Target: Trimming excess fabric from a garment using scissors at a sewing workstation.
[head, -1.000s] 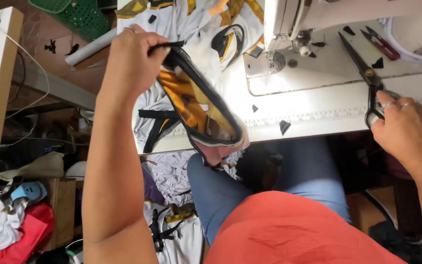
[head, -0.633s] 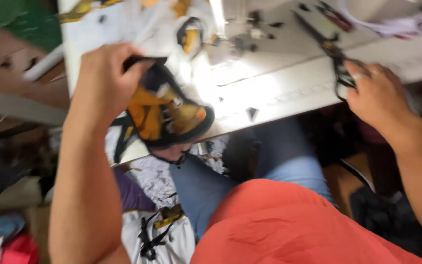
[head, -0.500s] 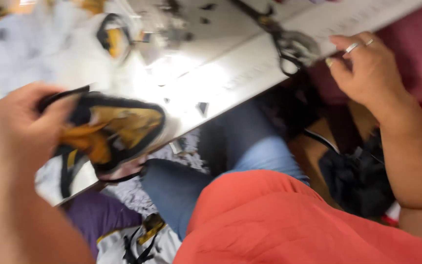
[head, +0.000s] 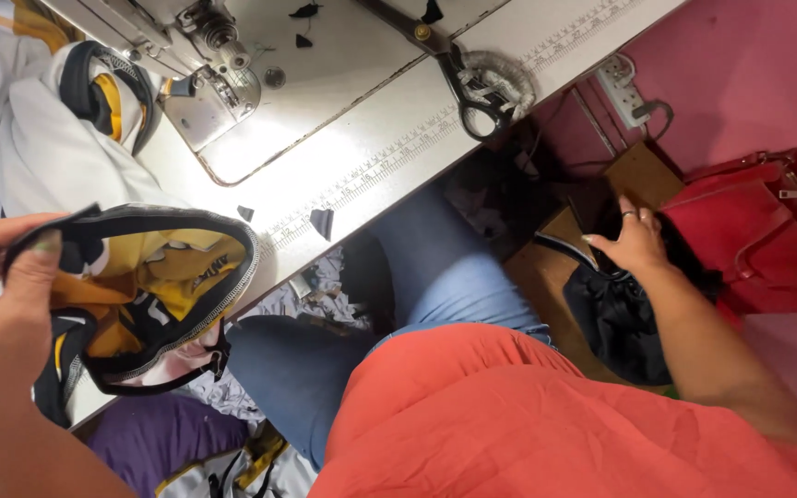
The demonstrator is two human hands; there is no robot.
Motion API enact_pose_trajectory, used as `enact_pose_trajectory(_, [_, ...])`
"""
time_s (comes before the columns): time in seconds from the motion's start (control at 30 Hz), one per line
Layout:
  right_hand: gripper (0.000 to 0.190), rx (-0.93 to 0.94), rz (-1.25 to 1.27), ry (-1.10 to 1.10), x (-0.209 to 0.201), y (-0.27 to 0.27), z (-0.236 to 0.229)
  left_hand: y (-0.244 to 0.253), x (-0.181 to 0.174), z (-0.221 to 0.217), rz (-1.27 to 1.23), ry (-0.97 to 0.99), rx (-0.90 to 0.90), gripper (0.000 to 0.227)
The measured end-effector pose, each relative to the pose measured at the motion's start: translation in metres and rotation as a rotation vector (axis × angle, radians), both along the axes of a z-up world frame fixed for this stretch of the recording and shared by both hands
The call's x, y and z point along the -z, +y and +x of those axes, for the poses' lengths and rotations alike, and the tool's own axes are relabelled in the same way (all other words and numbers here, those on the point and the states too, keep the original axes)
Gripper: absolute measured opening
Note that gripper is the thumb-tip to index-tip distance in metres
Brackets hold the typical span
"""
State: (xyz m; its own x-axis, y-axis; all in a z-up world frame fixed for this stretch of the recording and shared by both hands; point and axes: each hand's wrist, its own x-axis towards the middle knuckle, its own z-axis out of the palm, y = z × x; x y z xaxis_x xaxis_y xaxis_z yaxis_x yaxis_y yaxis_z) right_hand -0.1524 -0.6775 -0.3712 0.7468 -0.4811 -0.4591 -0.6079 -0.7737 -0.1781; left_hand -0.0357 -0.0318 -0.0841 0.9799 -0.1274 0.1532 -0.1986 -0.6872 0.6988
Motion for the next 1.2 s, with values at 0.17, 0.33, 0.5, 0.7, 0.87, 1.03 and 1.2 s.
enact_pose_trajectory(0.17, [0.097,-0.084,-0.085,-0.087,0.025,0.003,0.004,-0.016,-0.020,-0.007,0.159,-0.014,-0.027,0.012])
enact_pose_trajectory(0.33, [0.101,-0.094,-0.130,-0.045,0.023,0.001,0.008,-0.013,-0.012,-0.008,0.164,-0.040,0.033,0.016])
enact_pose_trajectory(0.5, [0.108,-0.147,-0.131,-0.060,0.013,0.007,-0.009,-0.028,-0.022,-0.013,0.018,0.074,-0.030,0.017])
enact_pose_trajectory(0.7, [0.056,-0.528,0.385,-0.564,-0.052,0.143,0.011,-0.034,-0.019,-0.028,-0.019,0.197,-0.137,0.013])
enact_pose_trajectory(0.87, [0.047,-0.915,0.909,-0.986,-0.153,0.276,0.054,-0.049,-0.029,-0.034,0.277,0.095,-0.107,0.011])
enact_pose_trajectory(1.03, [0.051,-1.158,0.814,-1.176,-0.192,0.345,0.081,-0.039,-0.038,-0.052,0.217,0.111,-0.088,0.014])
enact_pose_trajectory(1.2, [0.040,-1.157,0.765,-1.237,-0.195,0.344,0.086,0.020,-0.023,-0.076,0.033,0.215,-0.412,0.027])
